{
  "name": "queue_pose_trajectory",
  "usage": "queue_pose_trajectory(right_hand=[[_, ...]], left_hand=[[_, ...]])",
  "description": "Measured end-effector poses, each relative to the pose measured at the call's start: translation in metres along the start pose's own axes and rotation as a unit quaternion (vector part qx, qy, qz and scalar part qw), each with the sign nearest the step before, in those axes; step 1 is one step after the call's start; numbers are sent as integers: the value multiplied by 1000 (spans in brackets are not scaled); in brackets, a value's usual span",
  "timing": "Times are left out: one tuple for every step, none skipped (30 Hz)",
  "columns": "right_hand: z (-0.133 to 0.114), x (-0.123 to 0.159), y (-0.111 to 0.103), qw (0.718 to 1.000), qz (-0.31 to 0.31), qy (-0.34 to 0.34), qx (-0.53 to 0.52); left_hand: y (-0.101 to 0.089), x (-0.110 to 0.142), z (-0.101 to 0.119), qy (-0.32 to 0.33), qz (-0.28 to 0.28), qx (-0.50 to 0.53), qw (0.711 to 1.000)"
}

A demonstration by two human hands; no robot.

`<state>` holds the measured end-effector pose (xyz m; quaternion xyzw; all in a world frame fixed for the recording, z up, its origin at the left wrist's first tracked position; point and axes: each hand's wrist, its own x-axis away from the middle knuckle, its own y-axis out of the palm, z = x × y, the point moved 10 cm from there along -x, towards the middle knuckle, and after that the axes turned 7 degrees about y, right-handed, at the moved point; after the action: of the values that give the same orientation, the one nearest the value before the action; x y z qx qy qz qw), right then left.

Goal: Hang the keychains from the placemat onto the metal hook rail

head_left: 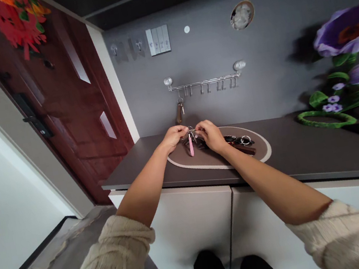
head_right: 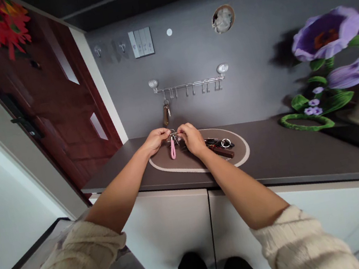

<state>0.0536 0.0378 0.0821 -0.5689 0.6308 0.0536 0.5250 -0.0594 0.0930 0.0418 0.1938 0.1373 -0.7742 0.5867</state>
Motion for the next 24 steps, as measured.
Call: queue_pose_trajectory(right_hand=[[-1, 0, 0, 1000, 0, -2, 3], [-2, 0, -1, 1000, -1, -3, 6], [-4, 1, -1, 1000, -2, -3, 9], [-5, 1, -1, 1000, -5, -5, 12], [-7, 1, -1, 1000, -7, -8, 13], [-8, 1, -1, 1000, -9, -11, 14], [-10, 2, -1, 1000, -11, -15, 15], [-11, 2, -2, 1000, -12, -18, 15], [-12, 2, -2, 1000, -14, -21, 15], [-13, 2, -1, 999, -18, -24, 14], [-14, 3, -1, 999, -22, -26, 14], [-14, 3, 0, 999, -27, -26, 13], [-14, 3, 1, 999, -31, -26, 12], [-14, 3, 2, 999, -34, -25, 10], [-14, 3, 3, 999, -38, -25, 8], [-14, 3, 4, 999, -41, -25, 7], [-14, 3, 5, 999, -44, -25, 7], [-14, 3, 6, 999, -46, -25, 8], [-14, 3, 6, 999, -47, -25, 9], [-13, 3, 7, 999, -47, -24, 11], [-12, 3, 7, 999, -45, -24, 12], [-11, 2, 7, 999, -44, -24, 13], [-10, 2, 7, 999, -42, -24, 15], [-9, 2, 7, 999, -40, -23, 16]], left_hand=[[-1, 0, -1, -1, 4, -2, 1000], [-2, -1, -2, -2, 8, -2, 1000], [-3, -1, -2, -2, 11, -3, 1000], [-4, -2, -3, -2, 14, -2, 1000], [-5, -2, -3, -2, 16, -2, 1000], [-5, -2, -4, -3, 17, -1, 1000], [-5, -2, -5, -6, 16, 0, 1000], [-5, -2, -6, -9, 15, 3, 1000], [-5, -2, -7, -14, 13, 7, 1000], [-4, -2, -8, -19, 13, 12, 1000], [-4, -2, -9, -24, 14, 17, 999], [-5, -1, -9, -27, 17, 22, 999], [-5, -1, -8, -29, 21, 27, 999], [-6, -1, -8, -30, 28, 32, 999], [-8, -1, -7, -31, 36, 39, 998], [-10, -1, -6, -33, 47, 48, 997], [-12, -1, -6, -34, 60, 57, 996], [-15, 0, -5, -35, 74, 68, 994], [-18, 0, -5, -36, 87, 79, 992], [-20, 0, -4, -34, 97, 89, 991], [-23, -1, -3, -31, 105, 97, 989], [-24, -1, -2, -27, 109, 104, 988], [-26, -1, -1, -23, 112, 111, 987], [-27, -2, 0, -20, 115, 117, 986]])
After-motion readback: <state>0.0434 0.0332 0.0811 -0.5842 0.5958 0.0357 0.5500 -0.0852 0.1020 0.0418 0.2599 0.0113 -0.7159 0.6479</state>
